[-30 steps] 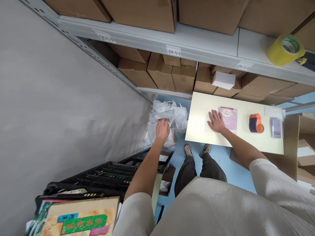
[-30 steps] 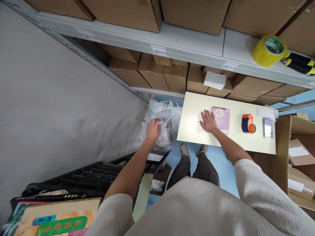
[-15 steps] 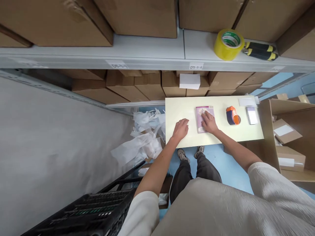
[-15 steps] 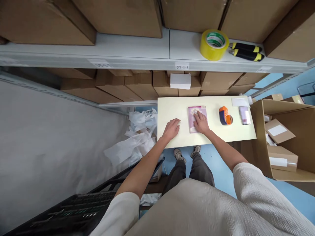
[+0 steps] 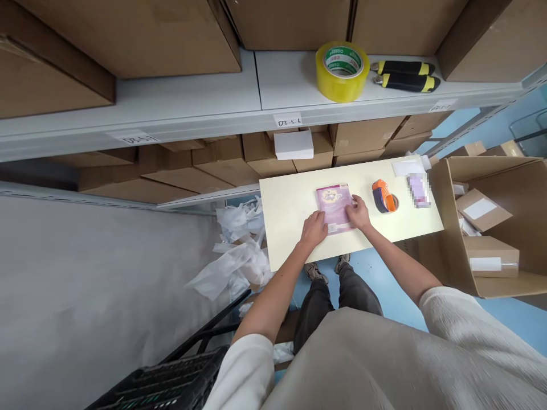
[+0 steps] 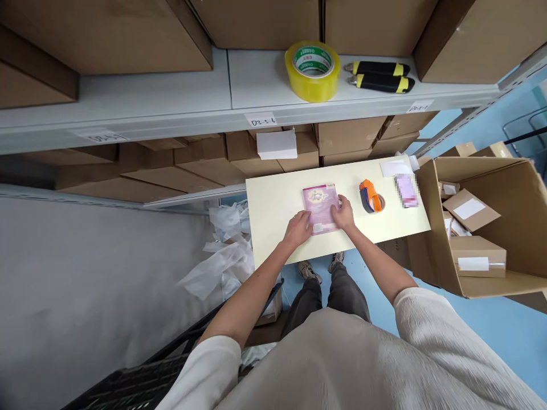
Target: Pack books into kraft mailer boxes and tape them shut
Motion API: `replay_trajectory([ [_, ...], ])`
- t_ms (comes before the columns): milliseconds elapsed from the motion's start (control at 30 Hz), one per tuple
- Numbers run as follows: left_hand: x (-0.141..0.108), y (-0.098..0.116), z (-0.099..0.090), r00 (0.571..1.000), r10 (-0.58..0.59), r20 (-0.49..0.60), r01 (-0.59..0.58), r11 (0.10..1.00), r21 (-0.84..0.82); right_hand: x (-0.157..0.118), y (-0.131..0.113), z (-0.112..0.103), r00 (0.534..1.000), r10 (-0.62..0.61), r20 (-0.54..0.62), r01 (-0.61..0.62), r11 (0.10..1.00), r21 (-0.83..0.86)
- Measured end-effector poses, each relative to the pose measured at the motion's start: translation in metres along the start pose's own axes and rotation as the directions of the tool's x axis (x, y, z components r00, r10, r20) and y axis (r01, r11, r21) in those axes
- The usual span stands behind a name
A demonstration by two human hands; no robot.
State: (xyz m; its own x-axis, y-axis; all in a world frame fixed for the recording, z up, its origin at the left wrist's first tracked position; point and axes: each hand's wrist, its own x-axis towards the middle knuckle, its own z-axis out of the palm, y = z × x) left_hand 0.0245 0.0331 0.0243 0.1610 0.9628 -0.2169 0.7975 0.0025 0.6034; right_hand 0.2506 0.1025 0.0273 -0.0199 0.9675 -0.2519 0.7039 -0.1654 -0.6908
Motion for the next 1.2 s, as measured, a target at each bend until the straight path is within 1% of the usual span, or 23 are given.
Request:
replay_trajectory([
  [67,-0.001,0.0,0.0,1.0,-0.011,-0.001,0.011,1.0,-0.015,-0.001,-0.012,-0.006,0.997,0.069,-0.025,-0.066,0.994,0.092],
  [100,-0.001,0.0,0.0,1.0,-0.024,-0.008,0.024,0.999,-0.026,-0.003,-0.02,-0.009,0.996,0.081,-0.04,-0.075,0.989,0.131],
  [200,0.0,0.0,-0.005,0.995,-0.086,-0.056,0.081,0.994,-0.075,-0.007,-0.044,-0.017,0.994,0.061,-0.085,-0.041,0.976,0.214],
  [300,-0.002,0.001,-0.017,0.979,-0.146,-0.144,0.11,0.967,-0.23,-0.009,-0.067,-0.017,0.996,0.006,-0.09,0.022,0.954,0.299],
  [400,-0.009,0.003,-0.033,0.936,-0.245,-0.252,0.101,0.874,-0.476,-0.012,-0.085,-0.008,0.996,-0.088,-0.006,0.083,0.908,0.411],
  [467,-0.017,0.003,-0.042,0.901,-0.331,-0.28,0.102,0.79,-0.605,-0.014,-0.09,0.002,0.988,-0.14,0.064,0.097,0.891,0.443],
  [533,-0.026,-0.001,-0.05,0.873,-0.396,-0.286,0.113,0.733,-0.671,-0.016,-0.089,0.014,0.983,-0.14,0.12,0.078,0.906,0.415],
  [600,-0.035,-0.007,-0.055,0.843,-0.449,-0.295,0.148,0.722,-0.676,-0.019,-0.083,0.025,0.982,-0.096,0.165,0.035,0.939,0.341],
  [667,-0.042,-0.016,-0.056,0.803,-0.516,-0.299,0.216,0.72,-0.66,-0.022,-0.075,0.035,0.977,-0.043,0.207,-0.01,0.969,0.246],
  [733,-0.047,-0.028,-0.053,0.76,-0.583,-0.287,0.287,0.697,-0.657,-0.027,-0.067,0.044,0.97,-0.002,0.244,-0.04,0.985,0.168],
  [800,-0.05,-0.04,-0.048,0.733,-0.632,-0.251,0.339,0.659,-0.671,-0.031,-0.061,0.051,0.961,0.02,0.277,-0.057,0.991,0.124],
  [867,-0.049,-0.052,-0.042,0.731,-0.649,-0.211,0.368,0.635,-0.679,-0.034,-0.057,0.056,0.955,0.031,0.295,-0.064,0.993,0.102],
  [933,-0.046,-0.064,-0.036,0.729,-0.651,-0.21,0.398,0.653,-0.645,-0.035,-0.056,0.059,0.956,0.041,0.291,-0.069,0.994,0.088],
  [1033,-0.043,-0.078,-0.029,0.708,-0.65,-0.275,0.454,0.718,-0.528,-0.035,-0.059,0.062,0.961,0.067,0.268,-0.089,0.994,0.071],
  [1100,-0.045,-0.081,-0.026,0.694,-0.648,-0.315,0.472,0.739,-0.48,-0.034,-0.062,0.063,0.963,0.086,0.257,-0.103,0.993,0.054],
  [1167,-0.05,-0.081,-0.022,0.704,-0.628,-0.332,0.461,0.759,-0.459,-0.034,-0.065,0.065,0.964,0.11,0.242,-0.118,0.993,0.016],
  [1200,-0.053,-0.079,-0.021,0.722,-0.609,-0.329,0.448,0.774,-0.449,-0.034,-0.067,0.066,0.965,0.123,0.233,-0.124,0.992,-0.011],
])
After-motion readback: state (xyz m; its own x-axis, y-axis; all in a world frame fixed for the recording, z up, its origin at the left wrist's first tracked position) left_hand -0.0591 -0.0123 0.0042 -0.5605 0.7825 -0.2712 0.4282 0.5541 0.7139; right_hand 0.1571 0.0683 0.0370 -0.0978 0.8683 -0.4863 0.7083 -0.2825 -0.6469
